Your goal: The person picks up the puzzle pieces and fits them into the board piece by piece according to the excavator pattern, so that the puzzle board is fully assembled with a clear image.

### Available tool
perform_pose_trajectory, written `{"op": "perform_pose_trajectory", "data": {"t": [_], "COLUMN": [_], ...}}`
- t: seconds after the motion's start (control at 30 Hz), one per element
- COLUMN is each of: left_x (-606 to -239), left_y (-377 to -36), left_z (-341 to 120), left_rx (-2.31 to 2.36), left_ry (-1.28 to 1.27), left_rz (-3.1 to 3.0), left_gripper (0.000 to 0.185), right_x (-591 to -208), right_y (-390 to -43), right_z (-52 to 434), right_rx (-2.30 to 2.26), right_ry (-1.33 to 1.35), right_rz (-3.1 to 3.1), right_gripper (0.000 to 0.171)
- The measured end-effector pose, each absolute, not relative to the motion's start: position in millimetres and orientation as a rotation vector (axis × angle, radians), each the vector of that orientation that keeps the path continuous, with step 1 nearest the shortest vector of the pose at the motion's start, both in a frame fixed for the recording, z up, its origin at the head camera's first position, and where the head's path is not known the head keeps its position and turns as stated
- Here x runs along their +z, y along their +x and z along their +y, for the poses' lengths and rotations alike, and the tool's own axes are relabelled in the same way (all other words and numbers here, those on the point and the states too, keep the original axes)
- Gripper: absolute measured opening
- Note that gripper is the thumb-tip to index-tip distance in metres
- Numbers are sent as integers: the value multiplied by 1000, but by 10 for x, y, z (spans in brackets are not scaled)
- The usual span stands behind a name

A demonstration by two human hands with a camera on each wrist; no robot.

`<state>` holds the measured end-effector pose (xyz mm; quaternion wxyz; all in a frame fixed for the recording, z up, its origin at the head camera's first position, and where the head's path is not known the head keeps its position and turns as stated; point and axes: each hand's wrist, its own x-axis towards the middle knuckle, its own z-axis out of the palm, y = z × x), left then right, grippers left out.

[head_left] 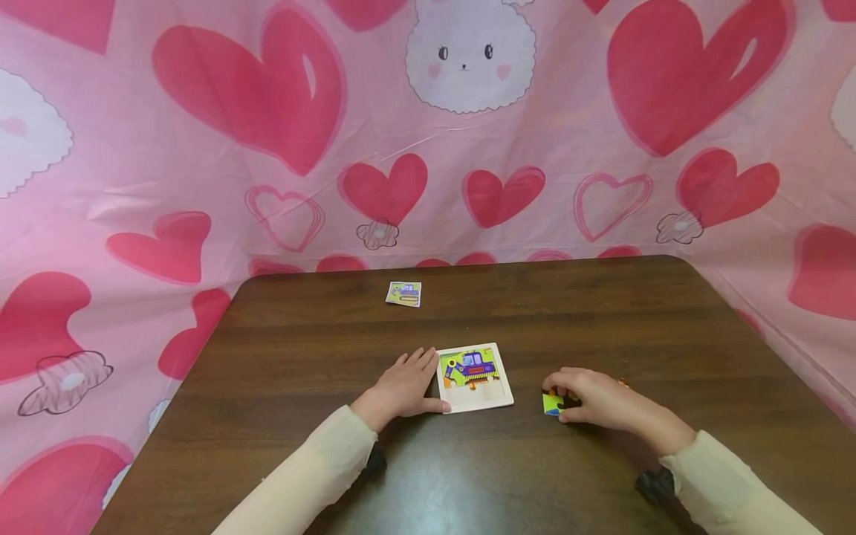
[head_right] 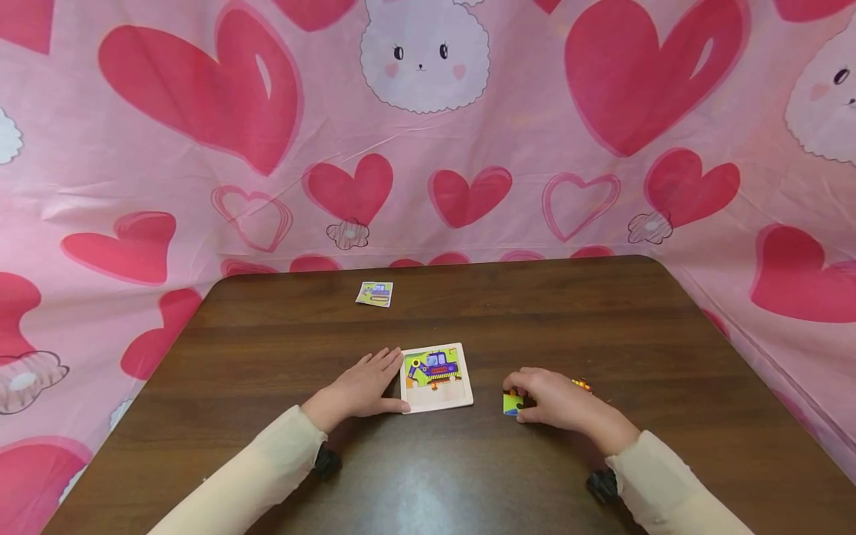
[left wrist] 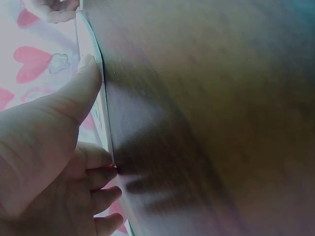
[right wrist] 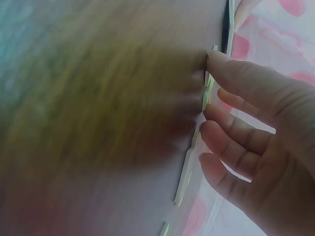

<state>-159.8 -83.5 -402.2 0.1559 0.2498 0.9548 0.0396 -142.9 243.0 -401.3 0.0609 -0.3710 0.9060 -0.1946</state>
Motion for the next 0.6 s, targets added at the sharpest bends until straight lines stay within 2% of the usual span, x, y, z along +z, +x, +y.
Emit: {"op": "perform_pose_trajectory", "data": {"t": [0.6], "left_x": [-4011], "left_y": [-1593], "left_z": [-829], "left_rx": [70], "left_ry": [732], "left_rz": [2742], "left_gripper": [91], "right_x": [-4013], "right_y": [-1455], "right_z": [2380], "right_rx": [-635], "right_ry": [-1061], "right_rz": [2761], "right_gripper": [35]}}
